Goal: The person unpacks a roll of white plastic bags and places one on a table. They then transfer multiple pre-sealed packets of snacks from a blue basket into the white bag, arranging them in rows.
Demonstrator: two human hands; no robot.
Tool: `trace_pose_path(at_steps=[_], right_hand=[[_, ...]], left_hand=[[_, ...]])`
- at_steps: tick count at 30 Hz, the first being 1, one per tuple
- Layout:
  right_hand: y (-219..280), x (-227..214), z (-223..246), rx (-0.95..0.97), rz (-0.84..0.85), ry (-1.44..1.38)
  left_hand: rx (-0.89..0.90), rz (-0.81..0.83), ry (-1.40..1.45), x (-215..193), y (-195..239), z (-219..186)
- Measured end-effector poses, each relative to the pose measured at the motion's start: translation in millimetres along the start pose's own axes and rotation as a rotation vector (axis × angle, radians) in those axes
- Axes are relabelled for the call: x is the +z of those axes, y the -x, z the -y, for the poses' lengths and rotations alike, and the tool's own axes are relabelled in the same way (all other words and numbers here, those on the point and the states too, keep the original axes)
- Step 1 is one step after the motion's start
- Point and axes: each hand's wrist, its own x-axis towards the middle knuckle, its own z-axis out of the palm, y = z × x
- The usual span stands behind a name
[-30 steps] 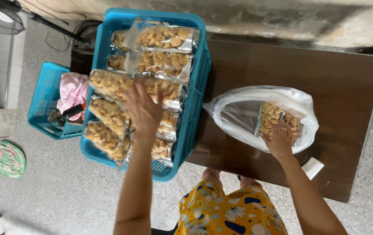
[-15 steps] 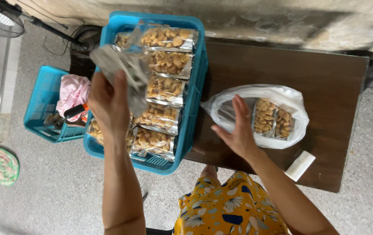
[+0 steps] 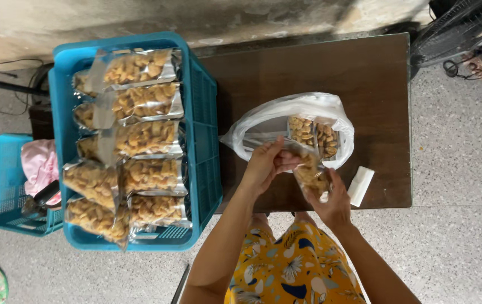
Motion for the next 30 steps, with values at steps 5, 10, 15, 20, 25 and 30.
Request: trace_pose_path(at_steps=[5,10,15,20,25,30], right_hand=[[-9,22,-37,0.48,0.38,0.026],[-90,91,-56,0.504,0.591,0.297],[-126,150,-62,0.307,0.532,0.371],[-120,187,-76,0.231,0.457,0.61],[-119,189,-77,0.33,0.516,0.604],[-127,172,-70,0.371,0.556,0.525]], left_hand=[[0.201,-0.334,-1.261,-104,-98,91],[0.347,-0.163,-2.098,-169,-147,170],[-0.071,-0.024,-2.172,-179,-144,176],[-0.242,0.016,-2.137,-159,-130,151],[-0.056,-0.001,-2.062,-147,-118,137],[0.7,-0.102,-1.555,-85,-40,78]])
